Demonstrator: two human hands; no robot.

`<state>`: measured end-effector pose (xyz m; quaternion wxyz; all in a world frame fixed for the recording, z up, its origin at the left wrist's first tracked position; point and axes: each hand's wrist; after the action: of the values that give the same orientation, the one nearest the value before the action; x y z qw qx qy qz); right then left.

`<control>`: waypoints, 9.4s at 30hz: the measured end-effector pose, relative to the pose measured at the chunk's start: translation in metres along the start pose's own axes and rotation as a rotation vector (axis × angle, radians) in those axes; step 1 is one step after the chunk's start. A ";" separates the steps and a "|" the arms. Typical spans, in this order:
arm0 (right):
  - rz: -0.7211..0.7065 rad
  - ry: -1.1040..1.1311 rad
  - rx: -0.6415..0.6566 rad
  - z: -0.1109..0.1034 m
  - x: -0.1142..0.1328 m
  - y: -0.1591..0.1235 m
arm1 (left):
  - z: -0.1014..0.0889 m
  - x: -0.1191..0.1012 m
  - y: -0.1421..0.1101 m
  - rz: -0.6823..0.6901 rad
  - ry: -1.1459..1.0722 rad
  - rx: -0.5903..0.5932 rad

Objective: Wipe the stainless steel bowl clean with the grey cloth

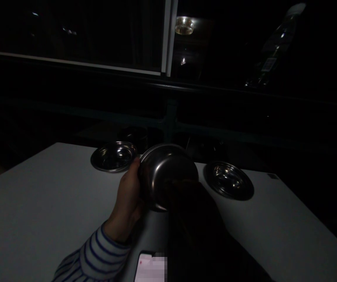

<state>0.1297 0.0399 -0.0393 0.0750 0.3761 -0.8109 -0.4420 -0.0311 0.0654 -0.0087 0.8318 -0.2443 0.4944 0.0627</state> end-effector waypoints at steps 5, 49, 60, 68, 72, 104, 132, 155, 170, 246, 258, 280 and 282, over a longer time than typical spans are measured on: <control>0.110 0.055 -0.006 0.004 -0.002 -0.002 | -0.001 -0.001 0.002 0.035 0.064 0.008; 0.182 0.109 0.012 0.007 0.000 0.005 | -0.004 0.000 0.003 0.107 0.175 0.017; 0.165 0.097 0.060 0.002 -0.001 0.007 | -0.003 0.001 0.006 -0.004 0.124 0.058; 0.154 -0.004 0.050 -0.015 -0.007 0.017 | 0.000 -0.003 0.007 -0.092 -0.016 0.166; 0.131 -0.079 0.038 -0.024 -0.003 0.019 | -0.002 -0.008 0.010 -0.058 -0.088 0.188; 0.049 -0.024 0.074 -0.006 -0.002 0.011 | -0.001 -0.007 0.009 0.020 -0.050 0.109; 0.100 0.040 -0.040 0.004 0.020 0.017 | 0.002 -0.004 0.010 0.030 -0.105 0.102; 0.054 0.022 0.008 -0.006 0.016 0.018 | -0.001 -0.011 0.008 0.099 -0.214 0.134; 0.103 -0.029 0.031 -0.003 0.001 0.008 | 0.000 -0.006 0.005 0.030 -0.129 0.151; 0.194 0.191 0.022 0.004 -0.006 0.012 | 0.000 -0.003 0.008 -0.048 -0.017 0.074; 0.181 0.497 0.092 -0.007 -0.037 0.008 | -0.006 -0.004 0.019 -0.007 -0.056 0.032; 0.079 0.071 0.033 0.021 -0.022 0.014 | 0.001 -0.004 0.008 -0.054 -0.104 0.102; 0.071 0.058 0.013 0.021 -0.017 0.014 | 0.001 -0.005 0.008 -0.056 -0.118 0.126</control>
<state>0.1248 0.0700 -0.0372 0.1118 0.3602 -0.8242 -0.4225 -0.0357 0.0738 -0.0070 0.8746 -0.2013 0.4405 0.0223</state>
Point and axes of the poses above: each hand's wrist, its own y-axis towards the middle knuckle, its own z-axis out of the palm, x = y × z, and after that the axes turned 6 degrees about y, right-handed
